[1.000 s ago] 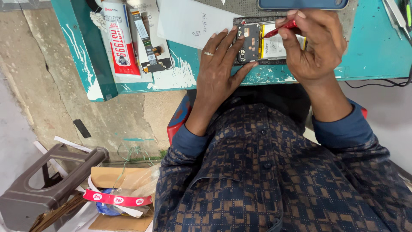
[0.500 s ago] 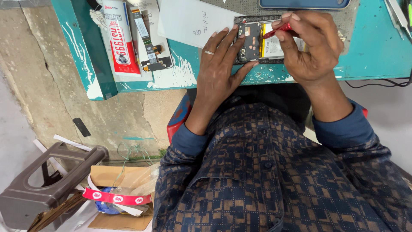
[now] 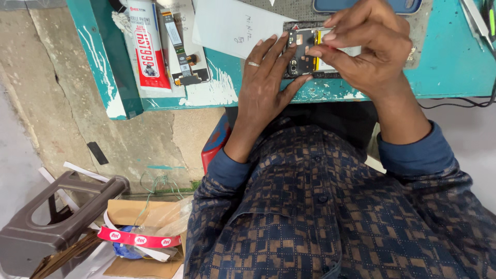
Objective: The person uses a red screwdriver to remove screws from the back of a disassembled smartphone. They then pick up a bottle and pour a liquid onto the phone's internal components, focusing on the battery area.
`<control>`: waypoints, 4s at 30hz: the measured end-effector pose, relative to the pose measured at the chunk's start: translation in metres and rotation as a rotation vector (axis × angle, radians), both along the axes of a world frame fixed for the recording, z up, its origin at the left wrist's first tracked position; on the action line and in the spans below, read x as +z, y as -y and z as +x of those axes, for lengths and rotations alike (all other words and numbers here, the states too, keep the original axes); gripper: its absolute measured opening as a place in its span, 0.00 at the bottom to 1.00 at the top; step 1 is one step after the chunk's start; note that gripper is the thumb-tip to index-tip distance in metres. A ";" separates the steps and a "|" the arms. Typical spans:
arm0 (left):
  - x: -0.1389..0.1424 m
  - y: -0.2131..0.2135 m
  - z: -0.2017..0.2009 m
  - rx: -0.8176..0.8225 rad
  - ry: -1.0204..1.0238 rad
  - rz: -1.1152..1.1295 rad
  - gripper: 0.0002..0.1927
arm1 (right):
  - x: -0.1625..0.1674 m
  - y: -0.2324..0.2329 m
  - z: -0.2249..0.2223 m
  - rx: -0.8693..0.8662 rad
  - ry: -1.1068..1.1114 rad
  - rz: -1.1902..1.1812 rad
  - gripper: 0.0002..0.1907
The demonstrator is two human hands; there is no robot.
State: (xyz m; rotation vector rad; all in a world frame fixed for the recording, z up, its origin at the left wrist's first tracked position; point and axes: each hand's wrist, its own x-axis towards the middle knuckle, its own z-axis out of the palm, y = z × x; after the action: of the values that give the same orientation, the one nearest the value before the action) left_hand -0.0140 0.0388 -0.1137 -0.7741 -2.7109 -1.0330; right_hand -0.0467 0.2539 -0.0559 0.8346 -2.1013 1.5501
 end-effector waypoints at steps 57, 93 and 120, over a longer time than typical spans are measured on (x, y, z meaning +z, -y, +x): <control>0.017 0.002 -0.006 -0.003 -0.045 0.025 0.28 | 0.016 0.012 0.010 -0.159 0.007 0.158 0.13; 0.005 -0.004 -0.002 0.002 0.010 -0.009 0.29 | -0.005 -0.003 0.007 -0.108 0.099 0.017 0.15; 0.023 0.003 -0.019 -0.015 -0.049 0.080 0.28 | -0.005 0.014 0.011 -0.307 0.125 0.129 0.17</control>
State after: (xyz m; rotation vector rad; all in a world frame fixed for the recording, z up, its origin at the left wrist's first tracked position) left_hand -0.0327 0.0356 -0.0909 -0.7958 -2.6096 -1.1040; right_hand -0.0352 0.2402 -0.0607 0.4362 -2.3104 1.3462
